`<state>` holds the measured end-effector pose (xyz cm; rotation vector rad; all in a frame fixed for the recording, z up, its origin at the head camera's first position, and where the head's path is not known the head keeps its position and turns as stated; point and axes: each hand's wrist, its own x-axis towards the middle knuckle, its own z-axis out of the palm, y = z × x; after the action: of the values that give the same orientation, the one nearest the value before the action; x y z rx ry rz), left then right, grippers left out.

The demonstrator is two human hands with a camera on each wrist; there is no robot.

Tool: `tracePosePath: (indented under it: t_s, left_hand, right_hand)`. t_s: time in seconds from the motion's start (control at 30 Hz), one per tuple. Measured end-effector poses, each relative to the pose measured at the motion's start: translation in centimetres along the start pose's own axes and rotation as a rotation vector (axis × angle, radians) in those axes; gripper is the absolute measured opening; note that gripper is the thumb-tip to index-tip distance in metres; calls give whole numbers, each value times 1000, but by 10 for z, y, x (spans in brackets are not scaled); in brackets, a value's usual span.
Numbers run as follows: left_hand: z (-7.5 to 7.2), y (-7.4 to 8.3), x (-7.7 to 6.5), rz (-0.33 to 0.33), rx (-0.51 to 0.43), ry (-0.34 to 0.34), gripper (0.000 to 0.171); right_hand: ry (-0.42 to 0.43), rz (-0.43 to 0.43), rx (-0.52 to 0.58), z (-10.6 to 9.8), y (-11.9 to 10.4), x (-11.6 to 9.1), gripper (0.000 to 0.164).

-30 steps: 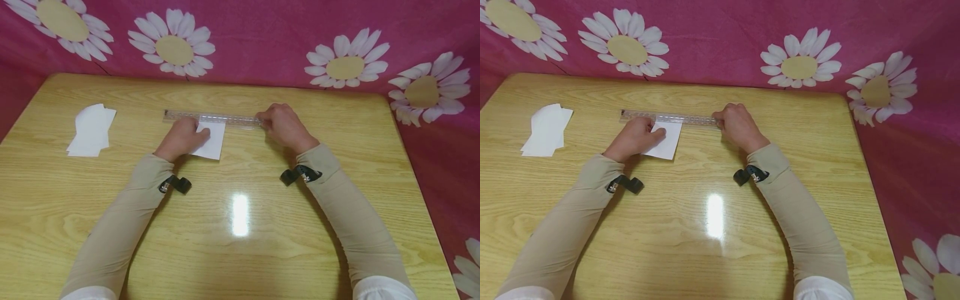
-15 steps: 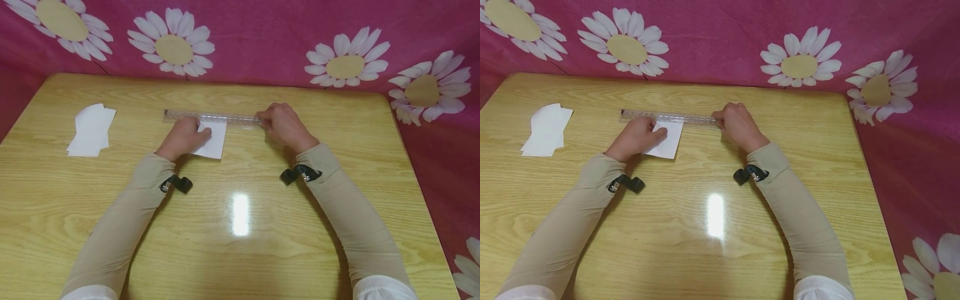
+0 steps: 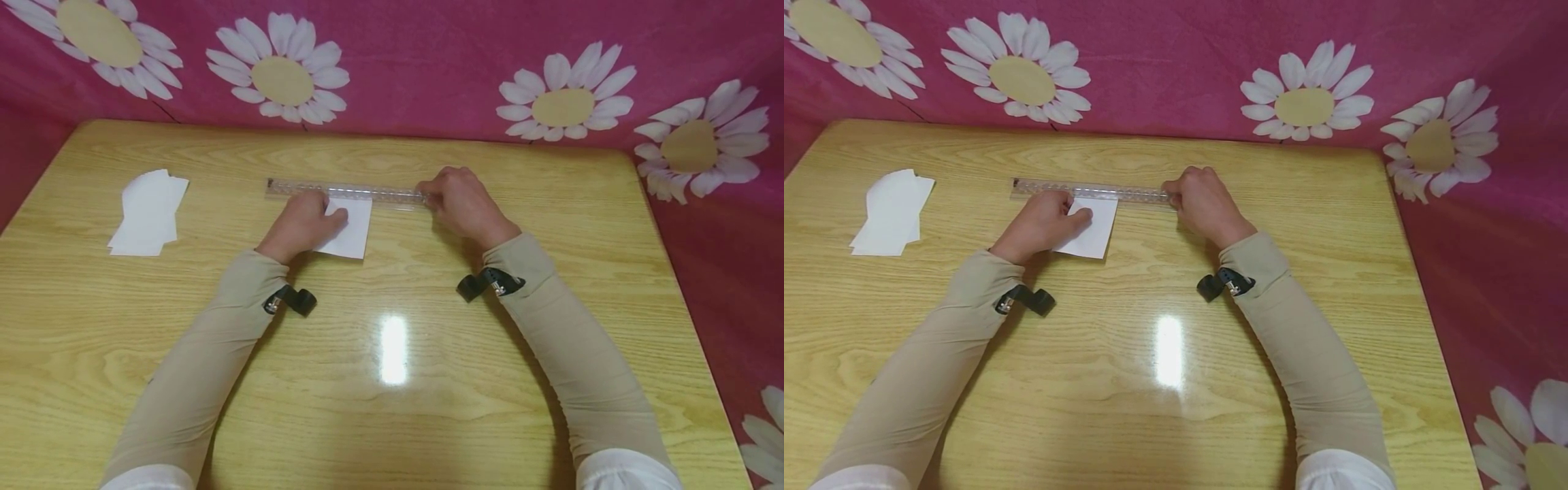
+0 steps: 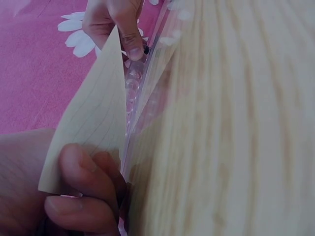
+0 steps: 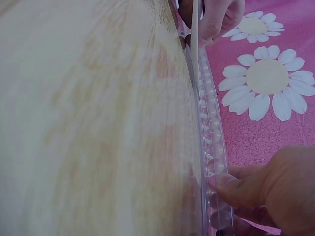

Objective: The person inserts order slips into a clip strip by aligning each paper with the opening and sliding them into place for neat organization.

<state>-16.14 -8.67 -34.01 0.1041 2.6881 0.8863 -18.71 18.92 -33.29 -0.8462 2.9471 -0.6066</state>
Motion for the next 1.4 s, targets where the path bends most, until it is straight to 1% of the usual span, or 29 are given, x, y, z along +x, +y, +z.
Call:
tracePosePath:
  t_s: [0.33,0.57,0.83,1.07,1.4]
  left_hand:
    - [0,2,-1,3,0,-1,36]
    - [1,3,0,-12,8,-7,35]
    - [3,4,0,9,-8,-2,36]
    - [4,5,0,-6,4,-7,34]
    - [6,6,1,6,1,-4,36]
  right_hand:
    - [-4,7,6,0,0,0,32]
    - [-5,11,-3,0,0,1,31]
    - [0,8,-1,1,1,1,30]
    - [-2,15,0,0,0,0,31]
    - [-1,10,-3,0,1,0,32]
